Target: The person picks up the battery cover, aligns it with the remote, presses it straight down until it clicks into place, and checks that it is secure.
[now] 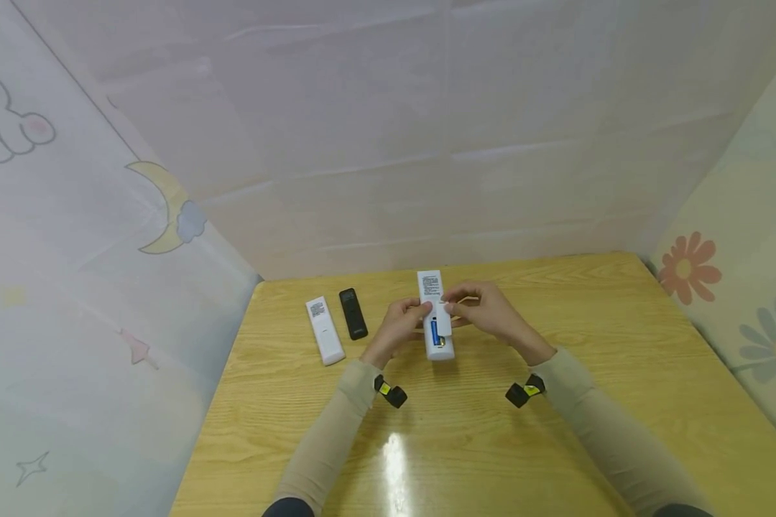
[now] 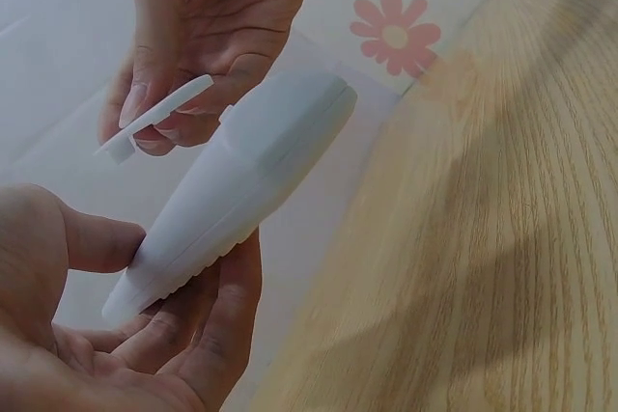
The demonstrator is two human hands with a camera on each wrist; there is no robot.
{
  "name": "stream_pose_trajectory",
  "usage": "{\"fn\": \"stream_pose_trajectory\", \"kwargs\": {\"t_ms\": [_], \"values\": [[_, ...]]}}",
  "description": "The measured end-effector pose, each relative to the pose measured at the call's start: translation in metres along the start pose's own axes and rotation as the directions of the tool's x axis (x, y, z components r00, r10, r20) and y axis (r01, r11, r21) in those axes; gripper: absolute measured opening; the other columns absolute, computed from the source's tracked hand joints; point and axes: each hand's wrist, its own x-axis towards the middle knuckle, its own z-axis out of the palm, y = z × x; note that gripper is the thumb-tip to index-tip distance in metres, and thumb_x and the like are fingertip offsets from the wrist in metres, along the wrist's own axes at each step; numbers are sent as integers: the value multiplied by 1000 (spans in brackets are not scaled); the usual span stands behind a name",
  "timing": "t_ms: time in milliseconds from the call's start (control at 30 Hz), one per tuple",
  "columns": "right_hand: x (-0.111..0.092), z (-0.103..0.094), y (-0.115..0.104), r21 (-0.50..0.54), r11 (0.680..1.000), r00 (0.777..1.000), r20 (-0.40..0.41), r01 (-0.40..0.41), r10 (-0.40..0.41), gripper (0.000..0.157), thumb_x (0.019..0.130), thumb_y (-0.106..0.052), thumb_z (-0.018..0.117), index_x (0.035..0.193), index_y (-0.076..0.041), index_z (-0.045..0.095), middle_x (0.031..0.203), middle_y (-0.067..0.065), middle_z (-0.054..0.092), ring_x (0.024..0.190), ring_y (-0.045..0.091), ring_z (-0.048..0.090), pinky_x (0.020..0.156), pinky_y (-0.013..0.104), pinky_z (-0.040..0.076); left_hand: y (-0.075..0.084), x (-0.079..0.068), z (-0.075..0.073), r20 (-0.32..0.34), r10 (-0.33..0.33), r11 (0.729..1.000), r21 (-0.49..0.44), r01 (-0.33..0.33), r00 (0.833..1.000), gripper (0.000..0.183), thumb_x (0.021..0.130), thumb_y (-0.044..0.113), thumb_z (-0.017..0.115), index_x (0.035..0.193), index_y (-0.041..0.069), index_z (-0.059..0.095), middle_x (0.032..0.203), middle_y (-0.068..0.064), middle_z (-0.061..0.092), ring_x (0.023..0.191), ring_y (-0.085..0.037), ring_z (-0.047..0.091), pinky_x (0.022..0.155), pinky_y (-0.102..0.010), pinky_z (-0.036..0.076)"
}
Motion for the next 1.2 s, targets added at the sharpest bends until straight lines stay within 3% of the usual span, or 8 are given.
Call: {"fn": "stream_pose_trajectory", "kwargs": {"t_ms": [433, 800, 1033, 1200], "values": [[0, 4, 0, 10, 1000, 1000, 13, -11, 11, 26, 106, -3, 65, 128, 9, 68, 128, 29, 63, 111, 35, 74, 88, 48, 66, 0, 0, 0, -2, 19, 1000, -16, -19, 1000, 45, 111, 33, 60, 141, 0, 62, 126, -16, 73, 111, -29, 74, 91, -45, 65], [0, 7, -1, 19, 1000, 1000, 24, -3, 3, 26, 107, -5, 65, 129, 9, 68, 126, 29, 64, 106, 33, 76, 88, 50, 66, 7, -4, 2, -30, 21, 1000, -8, -21, 999, 44, 111, 33, 60, 141, 1, 63, 127, -15, 72, 111, -29, 74, 99, -54, 61], [-1, 8, 1, 13, 1000, 1000, 27, -6, 6, 26, 106, -4, 65, 127, 10, 68, 122, 28, 63, 103, 31, 76, 82, 34, 67, 8, -4, 1, -29, 29, 1000, 1, -29, 999, 45, 111, 35, 60, 141, 1, 63, 127, -14, 72, 110, -28, 73, 100, -55, 61], [-2, 9, -1, 19, 1000, 1000, 25, -17, 16, 24, 106, -3, 65, 126, 10, 68, 122, 28, 63, 103, 31, 76, 80, 32, 67, 7, -3, 0, -32, 28, 1000, -10, -29, 999, 46, 110, 35, 61, 141, 2, 63, 127, -14, 72, 110, -28, 73, 100, -56, 60]]}}
